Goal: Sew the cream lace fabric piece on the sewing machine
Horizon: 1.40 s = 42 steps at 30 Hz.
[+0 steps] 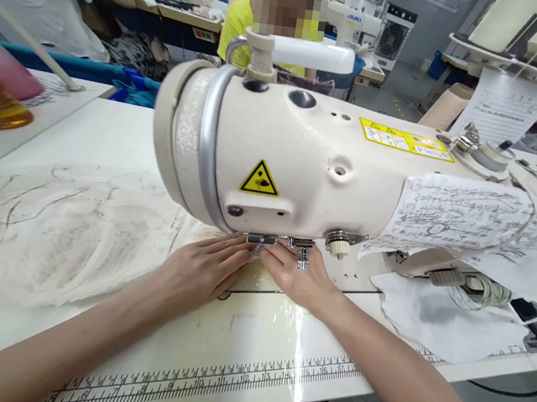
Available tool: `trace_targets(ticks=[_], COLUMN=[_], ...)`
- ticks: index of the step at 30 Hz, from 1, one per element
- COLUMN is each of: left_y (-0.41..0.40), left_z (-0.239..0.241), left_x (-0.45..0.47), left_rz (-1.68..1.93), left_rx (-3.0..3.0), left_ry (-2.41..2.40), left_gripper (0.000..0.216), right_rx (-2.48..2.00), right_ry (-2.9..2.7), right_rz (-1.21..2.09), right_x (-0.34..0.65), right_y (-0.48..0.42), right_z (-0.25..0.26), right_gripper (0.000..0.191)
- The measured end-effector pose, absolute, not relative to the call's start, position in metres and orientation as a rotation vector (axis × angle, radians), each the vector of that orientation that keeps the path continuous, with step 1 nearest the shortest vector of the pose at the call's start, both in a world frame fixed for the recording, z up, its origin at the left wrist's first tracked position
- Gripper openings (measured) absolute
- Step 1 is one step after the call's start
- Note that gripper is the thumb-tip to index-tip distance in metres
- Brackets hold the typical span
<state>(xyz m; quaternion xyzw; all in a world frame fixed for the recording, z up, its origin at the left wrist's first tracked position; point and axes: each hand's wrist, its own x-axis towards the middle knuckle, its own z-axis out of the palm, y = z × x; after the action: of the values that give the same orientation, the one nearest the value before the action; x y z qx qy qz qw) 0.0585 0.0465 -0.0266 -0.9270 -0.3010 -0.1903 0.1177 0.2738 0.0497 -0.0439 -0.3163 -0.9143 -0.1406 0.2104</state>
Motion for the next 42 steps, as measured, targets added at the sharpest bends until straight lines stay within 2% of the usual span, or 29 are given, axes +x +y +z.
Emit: trace_targets(ticks=[4,8,11,13,20,30,32,36,37,42], left_y=[0.044,0.037,0.036,0.037,0.039,0.049,0.051,0.05,0.049,0.043], left_z=[-0.024,-0.017,-0.015,-0.017,-0.021,-0.015,-0.015,-0.014,-0.013,-0.008], left_x=[0.061,0.064,0.062,0.06,0.061,0.052,0.05,0.051,0.052,0.055], left_rz=[-0.644,-0.675,-0.679,-0.728,-0.762,-0.668,-0.656,-0.642,-0.64,-0.563], left_rx=[-2.677,-2.648,-2.793,-2.84,-2.686,-2.622,-2.611,-2.573,-2.558,-2.497], left_ry=[-0.982,-1.325,-1.341,-1.185,-0.896,-0.59,-0.546,-0.518,-0.51,-0.479], left_gripper=[0.022,0.031,0.014,0.006,0.014,0.021,0.023,0.023,0.023,0.026], right_rx=[-0.918,-0.923,-0.919,-0.897,-0.701,-0.631,-0.64,-0.688,-0.684,-0.558], right_ry=[-2.528,-2.47,-2.457,-2.465,-2.408,-2.316,-2.324,-2.378,-2.391,-2.369], right_rz=[-0.323,-0.013,0.133,0.131,-0.089,-0.167,-0.155,-0.117,-0.125,-0.151], right_x=[0.27,0.267,0.269,0.271,0.269,0.279,0.282,0.278,0.276,0.27], right_y=[0.049,0.047,0.046,0.043,0.038,0.04,0.04,0.039,0.038,0.036], right_z=[-0.042,-0.038,-0.037,-0.037,-0.03,-0.034,-0.035,-0.032,-0.032,-0.029], right_gripper=[0.022,0.01,0.011,0.012,0.008,0.004,0.006,0.033,0.033,0.003])
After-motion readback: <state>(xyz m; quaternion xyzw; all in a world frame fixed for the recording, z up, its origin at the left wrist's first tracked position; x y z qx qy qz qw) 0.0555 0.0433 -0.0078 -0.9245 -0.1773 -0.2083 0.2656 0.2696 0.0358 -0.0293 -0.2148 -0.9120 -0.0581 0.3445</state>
